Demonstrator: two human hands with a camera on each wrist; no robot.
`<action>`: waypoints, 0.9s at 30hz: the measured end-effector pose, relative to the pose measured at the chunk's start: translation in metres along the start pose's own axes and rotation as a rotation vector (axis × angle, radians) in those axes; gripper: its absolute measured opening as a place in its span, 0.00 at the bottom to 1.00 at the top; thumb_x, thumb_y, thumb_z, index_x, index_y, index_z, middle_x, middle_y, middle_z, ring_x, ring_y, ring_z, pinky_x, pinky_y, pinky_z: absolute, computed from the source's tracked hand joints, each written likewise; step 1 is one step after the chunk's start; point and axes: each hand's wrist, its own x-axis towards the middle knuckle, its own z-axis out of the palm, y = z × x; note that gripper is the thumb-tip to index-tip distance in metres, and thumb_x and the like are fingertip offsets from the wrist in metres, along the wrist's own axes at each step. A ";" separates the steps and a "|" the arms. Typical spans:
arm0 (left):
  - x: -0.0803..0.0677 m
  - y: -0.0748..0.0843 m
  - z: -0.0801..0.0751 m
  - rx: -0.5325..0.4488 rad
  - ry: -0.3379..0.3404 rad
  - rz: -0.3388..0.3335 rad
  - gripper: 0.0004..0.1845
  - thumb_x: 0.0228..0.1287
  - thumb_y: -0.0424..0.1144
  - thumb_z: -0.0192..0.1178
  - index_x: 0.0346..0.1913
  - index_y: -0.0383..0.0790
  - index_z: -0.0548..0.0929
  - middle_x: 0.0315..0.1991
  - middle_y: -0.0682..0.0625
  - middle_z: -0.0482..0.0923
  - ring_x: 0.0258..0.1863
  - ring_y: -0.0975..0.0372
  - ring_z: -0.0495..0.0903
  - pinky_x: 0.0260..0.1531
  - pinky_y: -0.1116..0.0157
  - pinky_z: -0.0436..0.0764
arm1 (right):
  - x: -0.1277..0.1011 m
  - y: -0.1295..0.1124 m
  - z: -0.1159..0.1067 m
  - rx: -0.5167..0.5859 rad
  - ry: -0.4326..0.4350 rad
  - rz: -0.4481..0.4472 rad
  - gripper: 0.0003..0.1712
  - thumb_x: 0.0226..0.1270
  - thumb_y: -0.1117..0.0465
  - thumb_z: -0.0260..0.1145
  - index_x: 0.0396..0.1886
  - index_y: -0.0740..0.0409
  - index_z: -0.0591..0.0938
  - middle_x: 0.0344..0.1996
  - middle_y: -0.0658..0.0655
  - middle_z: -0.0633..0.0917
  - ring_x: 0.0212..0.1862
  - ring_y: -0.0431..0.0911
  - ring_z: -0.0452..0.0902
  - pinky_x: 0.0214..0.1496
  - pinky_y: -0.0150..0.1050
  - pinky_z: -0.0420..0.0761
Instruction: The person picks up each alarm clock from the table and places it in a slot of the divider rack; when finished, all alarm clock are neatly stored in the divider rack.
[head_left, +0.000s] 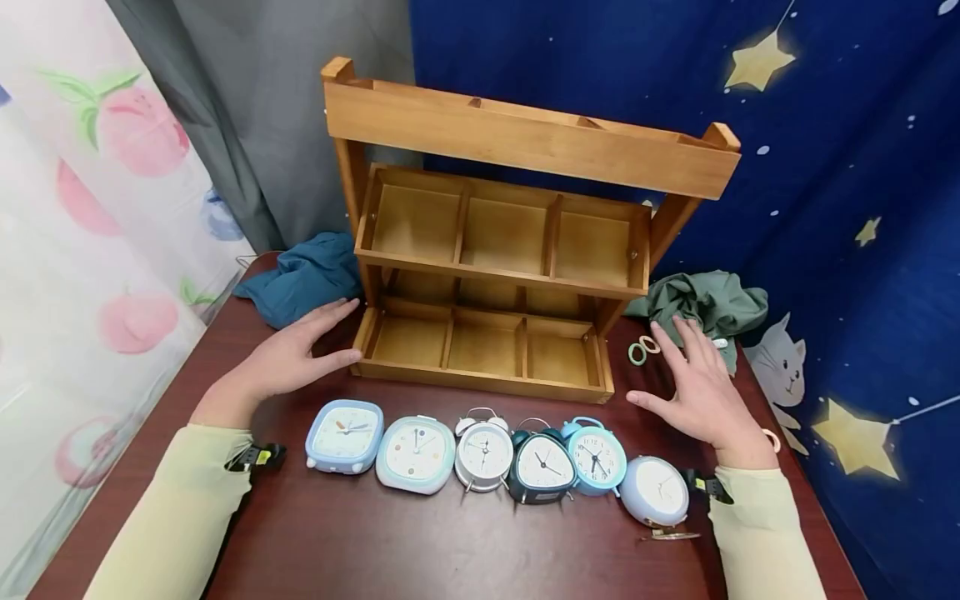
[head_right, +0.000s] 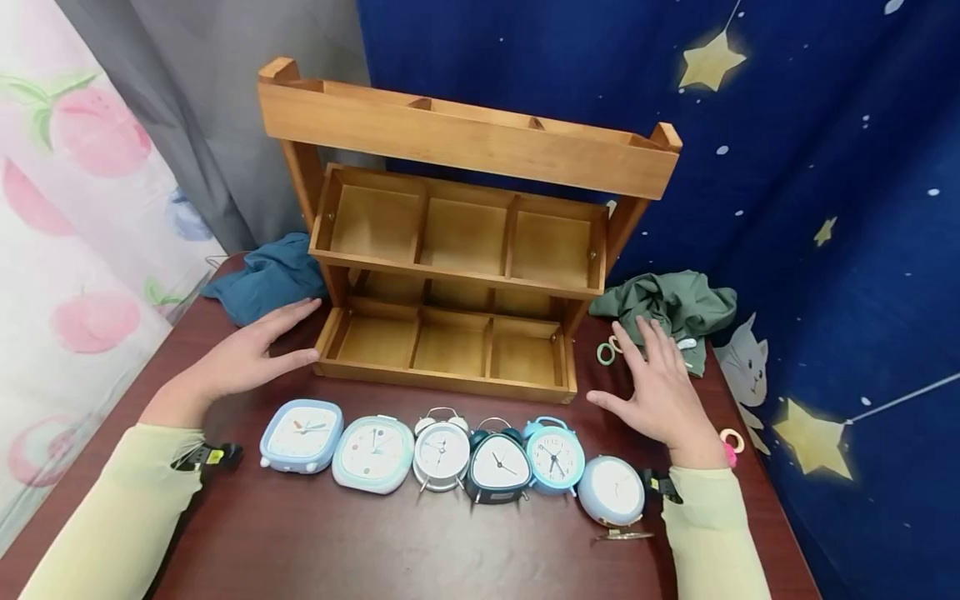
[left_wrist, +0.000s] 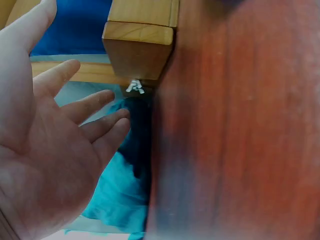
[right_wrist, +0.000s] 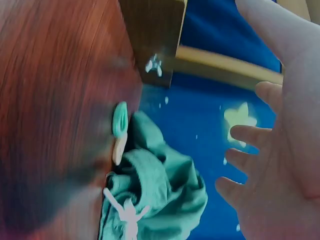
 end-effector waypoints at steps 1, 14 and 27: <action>0.001 -0.002 0.002 -0.038 -0.010 0.004 0.48 0.80 0.65 0.64 0.92 0.56 0.55 0.90 0.40 0.53 0.87 0.39 0.54 0.77 0.27 0.63 | 0.000 -0.002 -0.001 0.007 -0.016 -0.003 0.69 0.65 0.33 0.82 0.94 0.46 0.54 0.90 0.68 0.51 0.89 0.69 0.40 0.84 0.77 0.45; 0.011 -0.021 0.020 -0.237 -0.028 -0.013 0.42 0.83 0.57 0.65 0.89 0.47 0.64 0.88 0.38 0.59 0.86 0.38 0.56 0.80 0.29 0.59 | 0.027 -0.036 -0.004 0.022 -0.182 -0.225 0.67 0.66 0.30 0.81 0.94 0.44 0.56 0.88 0.66 0.57 0.87 0.67 0.51 0.79 0.75 0.65; 0.020 -0.026 0.024 -0.272 -0.050 0.023 0.39 0.82 0.55 0.67 0.88 0.49 0.69 0.86 0.40 0.64 0.85 0.41 0.58 0.79 0.30 0.60 | 0.055 -0.091 -0.005 0.087 -0.296 -0.390 0.65 0.69 0.24 0.74 0.94 0.41 0.53 0.89 0.60 0.57 0.87 0.58 0.55 0.79 0.66 0.71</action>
